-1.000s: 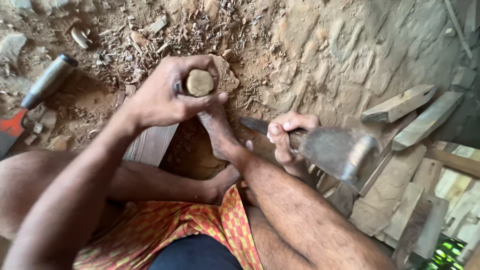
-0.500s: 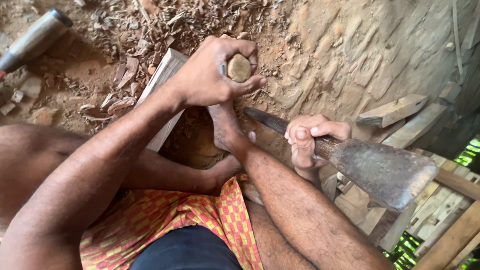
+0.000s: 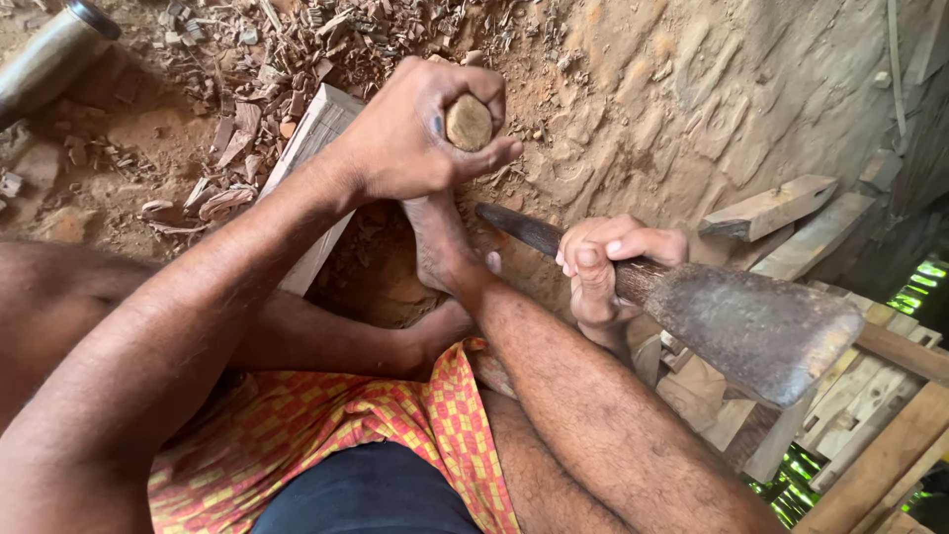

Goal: The person sits on the floor and uses a chisel and mallet to carve a rectangular piece of wood. They repeatedly strike the chisel to remove wood shavings and shape the piece.

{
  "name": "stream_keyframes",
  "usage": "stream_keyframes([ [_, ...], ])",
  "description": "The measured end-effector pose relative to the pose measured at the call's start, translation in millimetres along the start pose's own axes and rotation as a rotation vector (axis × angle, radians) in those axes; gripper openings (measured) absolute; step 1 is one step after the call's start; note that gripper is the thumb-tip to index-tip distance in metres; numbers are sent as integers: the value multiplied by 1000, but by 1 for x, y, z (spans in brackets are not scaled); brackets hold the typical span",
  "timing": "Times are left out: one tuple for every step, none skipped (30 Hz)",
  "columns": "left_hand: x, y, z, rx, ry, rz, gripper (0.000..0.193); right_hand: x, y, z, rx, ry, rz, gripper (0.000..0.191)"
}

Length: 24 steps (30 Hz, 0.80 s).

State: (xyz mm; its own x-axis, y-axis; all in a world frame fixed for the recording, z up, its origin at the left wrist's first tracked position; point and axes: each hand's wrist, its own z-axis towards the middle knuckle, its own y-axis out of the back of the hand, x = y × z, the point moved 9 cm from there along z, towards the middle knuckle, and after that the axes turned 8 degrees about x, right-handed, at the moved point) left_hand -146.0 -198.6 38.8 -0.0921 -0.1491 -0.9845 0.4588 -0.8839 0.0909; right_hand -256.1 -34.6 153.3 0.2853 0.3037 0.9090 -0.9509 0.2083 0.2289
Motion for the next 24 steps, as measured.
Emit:
stream_keyframes([
  [5, -4, 1, 30, 21, -14, 25, 0, 0, 0, 4, -4, 5, 29],
  [2, -9, 3, 62, -35, 16, 24, 0, -2, 1, 9, -8, 11, 30],
  [-2, -14, 5, 95, -90, 46, 22, 1, -3, 2, 9, -7, 9, 30],
  [-5, -18, 6, 126, -147, 76, 21, 0, -3, 2, 11, -5, 5, 29],
  [-3, -16, 7, 138, -145, 25, 18, 0, -3, 2, 14, -3, 1, 29],
  [0, -13, 6, 147, -143, -27, 17, 0, -3, 1, 11, -3, -1, 29],
  [1, -9, 6, 156, -142, -79, 16, 0, -3, 1, 9, -3, -2, 29],
  [4, -2, 8, 108, -114, -72, 15, 0, -4, 1, 5, 0, -3, 29],
  [6, 5, 9, 63, -86, -64, 15, 0, -4, 2, 8, 3, -1, 28],
  [8, 10, 10, 20, -59, -56, 16, 0, -5, 2, 9, 7, 1, 27],
  [8, 6, 11, 31, -26, -15, 15, 1, -5, 2, 9, 8, 1, 26],
  [7, 0, 13, 41, 5, 27, 14, 1, -5, 2, -4, 24, 10, 27],
  [7, -2, 15, 50, 35, 70, 13, 0, -5, 2, -18, 41, 17, 27],
  [8, 2, 16, 37, 55, 47, 13, 0, -4, 2, -32, 57, 22, 27],
  [10, 7, 15, 25, 76, 23, 13, -1, -2, 1, -36, 53, 45, 26],
  [12, 11, 13, 10, 100, -4, 13, -1, 0, 0, -38, 47, 69, 26],
  [11, 10, 13, 33, 86, -9, 15, -2, 0, -1, -37, 43, 95, 25],
  [10, 9, 11, 54, 74, -14, 17, 0, 0, 3, 8, 105, 98, 23],
  [10, 9, 11, 73, 62, -16, 19, -1, 2, 14, 54, 171, 103, 22],
  [12, 5, 10, 88, 89, 9, 17, 1, 5, 21, 98, 241, 107, 21],
  [14, -2, 9, 104, 115, 34, 16, 6, 13, 25, 102, 251, 97, 26],
  [17, -6, 10, 118, 142, 58, 15, 13, 23, 30, 108, 261, 88, 33],
  [18, -6, 10, 109, 113, 44, 15, 34, 37, 35, 141, 411, -96, 22],
  [20, -8, 8, 103, 87, 25, 16, 59, 56, 45, 171, 552, -282, 23],
])
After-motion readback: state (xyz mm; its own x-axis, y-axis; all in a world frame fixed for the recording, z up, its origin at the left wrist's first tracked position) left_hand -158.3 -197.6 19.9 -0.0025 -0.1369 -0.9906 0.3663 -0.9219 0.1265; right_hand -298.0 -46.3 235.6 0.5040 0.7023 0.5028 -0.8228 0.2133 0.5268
